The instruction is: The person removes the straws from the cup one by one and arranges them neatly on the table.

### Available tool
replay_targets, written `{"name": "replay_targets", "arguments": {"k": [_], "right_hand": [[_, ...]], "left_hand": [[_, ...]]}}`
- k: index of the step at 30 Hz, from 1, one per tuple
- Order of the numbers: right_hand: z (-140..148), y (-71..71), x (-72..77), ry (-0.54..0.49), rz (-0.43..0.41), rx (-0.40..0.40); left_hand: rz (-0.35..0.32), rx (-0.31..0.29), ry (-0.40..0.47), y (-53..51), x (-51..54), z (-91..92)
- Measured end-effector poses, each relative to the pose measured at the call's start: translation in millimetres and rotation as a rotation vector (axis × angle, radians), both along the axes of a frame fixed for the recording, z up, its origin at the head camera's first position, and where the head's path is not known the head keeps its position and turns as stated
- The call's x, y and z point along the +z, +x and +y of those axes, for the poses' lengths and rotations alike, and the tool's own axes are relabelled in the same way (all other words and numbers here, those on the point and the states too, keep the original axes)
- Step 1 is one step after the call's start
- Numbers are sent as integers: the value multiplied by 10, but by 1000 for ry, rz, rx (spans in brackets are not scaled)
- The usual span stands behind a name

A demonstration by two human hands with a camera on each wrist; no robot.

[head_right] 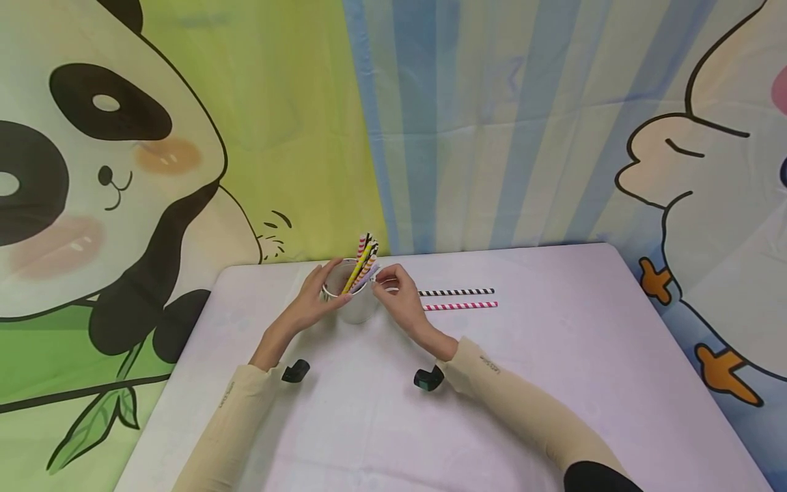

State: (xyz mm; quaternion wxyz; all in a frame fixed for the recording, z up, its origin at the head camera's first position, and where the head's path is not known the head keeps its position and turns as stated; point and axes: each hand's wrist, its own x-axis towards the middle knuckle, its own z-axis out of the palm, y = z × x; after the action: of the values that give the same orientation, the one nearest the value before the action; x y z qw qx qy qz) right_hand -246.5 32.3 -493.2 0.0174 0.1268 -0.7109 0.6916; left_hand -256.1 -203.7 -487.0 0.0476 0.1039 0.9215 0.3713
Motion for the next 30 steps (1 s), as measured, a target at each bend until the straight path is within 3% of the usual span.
{"name": "replay_targets", "arguments": {"k": [10,26,30], "right_hand": [[-133,-10,-18,-34,-17,10],[-200,-28,15,-4,-30,-10],[-186,14,125,17,-31,12]], "left_hand": [[13,-6,12,-3,-15,-5],[15,-6,13,-6,-14,-6],[12,0,13,-6,-19,-4]]}}
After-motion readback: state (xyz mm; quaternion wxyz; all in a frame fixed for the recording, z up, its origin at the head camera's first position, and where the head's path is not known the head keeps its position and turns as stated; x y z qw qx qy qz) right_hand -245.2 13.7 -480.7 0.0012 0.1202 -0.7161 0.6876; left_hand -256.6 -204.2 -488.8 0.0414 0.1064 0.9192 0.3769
